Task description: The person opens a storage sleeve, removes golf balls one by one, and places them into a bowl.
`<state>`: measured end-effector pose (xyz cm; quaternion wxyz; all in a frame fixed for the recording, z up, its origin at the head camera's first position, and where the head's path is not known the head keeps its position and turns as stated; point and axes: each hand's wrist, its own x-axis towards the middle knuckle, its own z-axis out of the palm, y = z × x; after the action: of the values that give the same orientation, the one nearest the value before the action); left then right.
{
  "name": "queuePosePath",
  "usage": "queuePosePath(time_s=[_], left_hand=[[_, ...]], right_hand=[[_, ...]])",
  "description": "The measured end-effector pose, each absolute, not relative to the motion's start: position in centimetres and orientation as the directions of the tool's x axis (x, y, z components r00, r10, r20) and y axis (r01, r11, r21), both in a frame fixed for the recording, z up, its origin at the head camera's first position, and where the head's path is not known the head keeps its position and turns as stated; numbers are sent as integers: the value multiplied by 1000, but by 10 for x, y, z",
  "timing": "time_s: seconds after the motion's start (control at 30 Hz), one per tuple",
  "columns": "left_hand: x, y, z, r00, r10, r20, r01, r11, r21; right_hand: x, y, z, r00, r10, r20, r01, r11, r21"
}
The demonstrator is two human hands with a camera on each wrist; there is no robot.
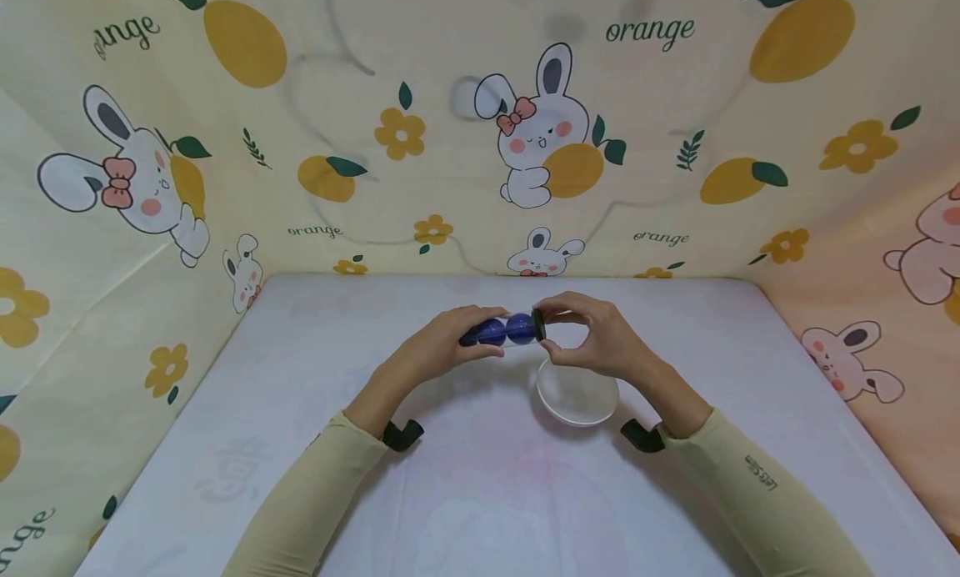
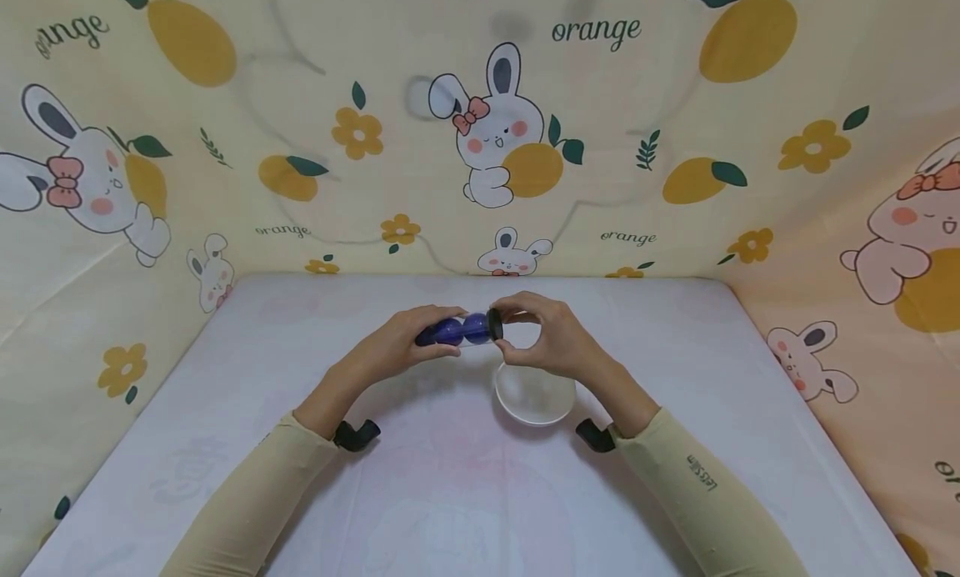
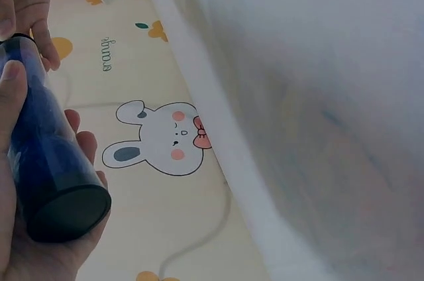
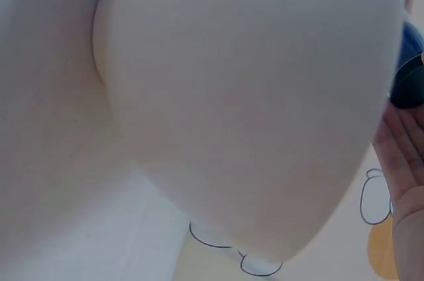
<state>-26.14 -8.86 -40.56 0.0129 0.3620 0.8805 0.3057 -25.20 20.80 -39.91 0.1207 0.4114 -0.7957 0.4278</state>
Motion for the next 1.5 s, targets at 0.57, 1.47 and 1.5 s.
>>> queuePosePath(time_s=[0.57, 1.47, 1.5], left_hand=[[-262, -91, -403, -746, 640, 182, 618, 564, 548], [-264, -96, -406, -768, 617, 175, 584, 559, 589], [-264, -97, -406, -768, 616, 176, 584, 560, 588]], right_hand=[[-253, 218, -398, -654, -538, 532, -739, 303, -602], [-260, 255, -421, -747, -469, 472, -653, 380, -655], [-260, 256, -421, -757, -466, 458, -641, 393, -659]])
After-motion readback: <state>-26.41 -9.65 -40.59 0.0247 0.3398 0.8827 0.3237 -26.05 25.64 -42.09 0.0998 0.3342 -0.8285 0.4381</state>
